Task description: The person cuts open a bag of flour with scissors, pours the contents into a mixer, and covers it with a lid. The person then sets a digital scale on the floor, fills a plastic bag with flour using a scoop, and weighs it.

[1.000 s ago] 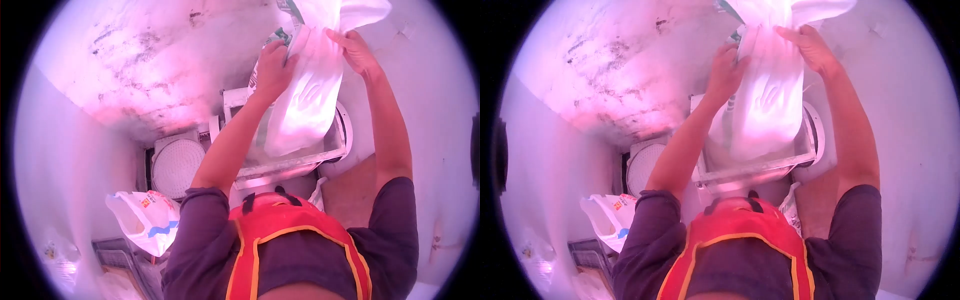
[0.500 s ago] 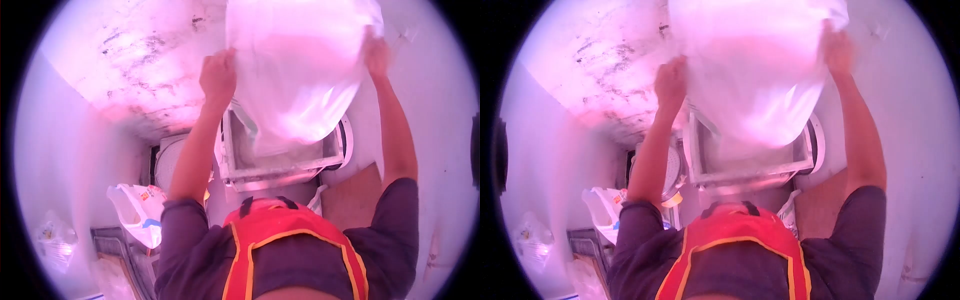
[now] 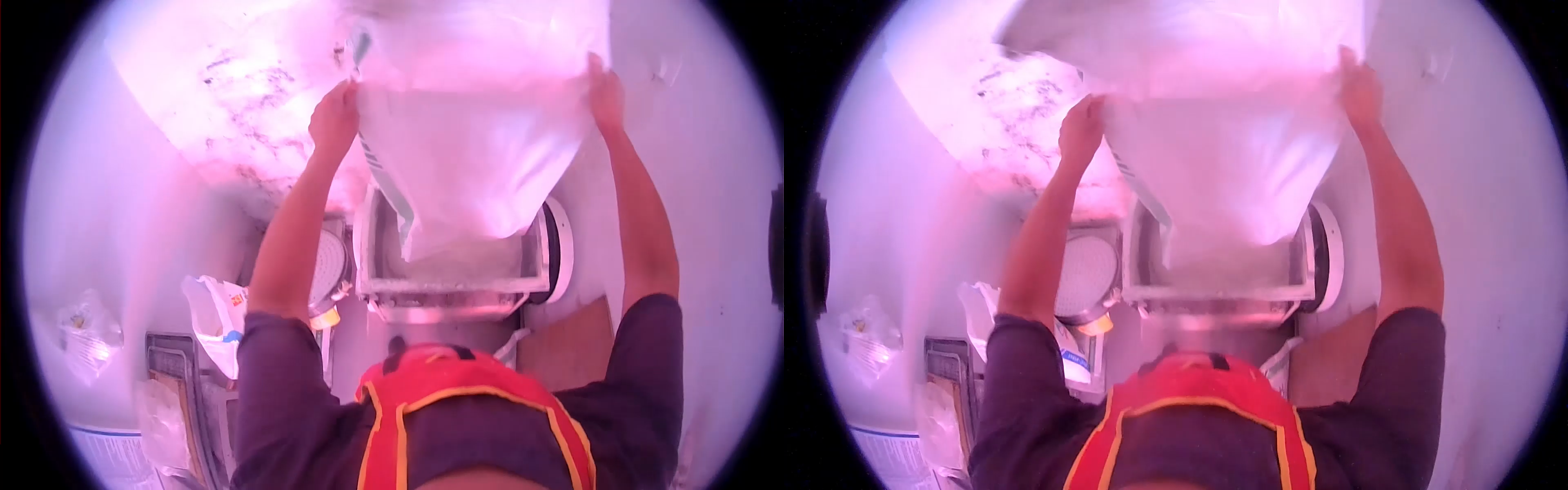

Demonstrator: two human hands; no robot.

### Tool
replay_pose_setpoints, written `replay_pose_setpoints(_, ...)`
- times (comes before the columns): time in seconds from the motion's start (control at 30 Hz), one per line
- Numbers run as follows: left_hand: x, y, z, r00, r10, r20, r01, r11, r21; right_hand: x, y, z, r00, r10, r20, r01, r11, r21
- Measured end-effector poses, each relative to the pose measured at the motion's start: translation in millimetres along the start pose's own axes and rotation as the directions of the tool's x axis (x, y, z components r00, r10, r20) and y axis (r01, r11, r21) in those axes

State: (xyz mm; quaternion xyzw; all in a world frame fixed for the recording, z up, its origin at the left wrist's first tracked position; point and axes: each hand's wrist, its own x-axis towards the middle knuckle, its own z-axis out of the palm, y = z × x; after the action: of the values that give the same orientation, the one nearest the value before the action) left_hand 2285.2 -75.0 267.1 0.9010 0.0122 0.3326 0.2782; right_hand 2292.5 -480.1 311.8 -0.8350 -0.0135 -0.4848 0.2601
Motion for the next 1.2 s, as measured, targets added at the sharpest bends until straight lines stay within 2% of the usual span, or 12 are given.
replay_pose_setpoints(0.1, 1, -1, -10, 0.993, 0.059, -0.103, -0.062, 0.998, -0.027, 34, 29, 11, 0.991, -0.101, 0.083, 0.101, 0.995, 0.012)
replay_pose_setpoints(0.2, 10, -2, -23, 0.959, -0.081, 0.273, 0.204, 0.862, -0.464, 29, 12, -5, 0.988, 0.029, 0.154, -0.028, 1.0, -0.007)
replay_pose_setpoints(0.23, 13, 6, -35, 0.985, -0.053, 0.167, 0.14, 0.811, -0.568, 35, -7, -21, 0.99, 0.089, 0.108, -0.091, 0.996, 0.019)
replay_pose_setpoints(0.33, 21, 1, -31, 0.866, -0.183, 0.465, 0.455, 0.674, -0.582, 20, 9, -7, 0.992, 0.065, 0.11, -0.058, 0.996, -0.068)
replay_pose_setpoints(0.47, 18, 11, -44, 0.983, -0.081, 0.165, 0.177, 0.66, -0.73, 27, -35, -40, 0.982, 0.187, -0.014, -0.188, 0.976, -0.108)
replay_pose_setpoints(0.57, 16, 1, -44, 0.99, 0.036, 0.139, 0.065, 0.753, -0.655, 20, -13, -22, 0.997, 0.008, 0.076, 0.009, 0.975, -0.221)
replay_pose_setpoints(0.67, 31, -10, -48, 0.991, 0.128, 0.033, -0.081, 0.788, -0.61, 30, -45, -50, 0.967, 0.213, 0.142, -0.156, 0.93, -0.333)
replay_pose_setpoints(0.73, 17, -19, -44, 0.991, 0.007, 0.132, 0.09, 0.699, -0.709, 14, 18, -11, 0.998, -0.007, 0.067, 0.014, 0.995, -0.098)
replay_pose_setpoints(0.8, 39, -11, -48, 0.98, -0.051, 0.19, 0.184, 0.584, -0.79, 28, -1, -23, 0.994, 0.087, 0.06, -0.077, 0.986, -0.151)
replay_pose_setpoints(0.87, 41, -11, -45, 0.995, 0.034, 0.097, 0.058, 0.588, -0.807, 26, 7, -25, 0.991, -0.104, -0.084, 0.098, 0.992, -0.081)
replay_pose_setpoints(0.93, 37, -14, -48, 0.956, 0.052, 0.288, 0.196, 0.617, -0.762, 25, 9, -28, 0.999, -0.022, -0.024, 0.018, 0.99, -0.139)
replay_pose_setpoints(1.2, 46, -7, -50, 0.981, 0.011, 0.195, 0.15, 0.599, -0.787, 27, 1, -69, 0.996, 0.079, -0.044, -0.085, 0.984, -0.157)
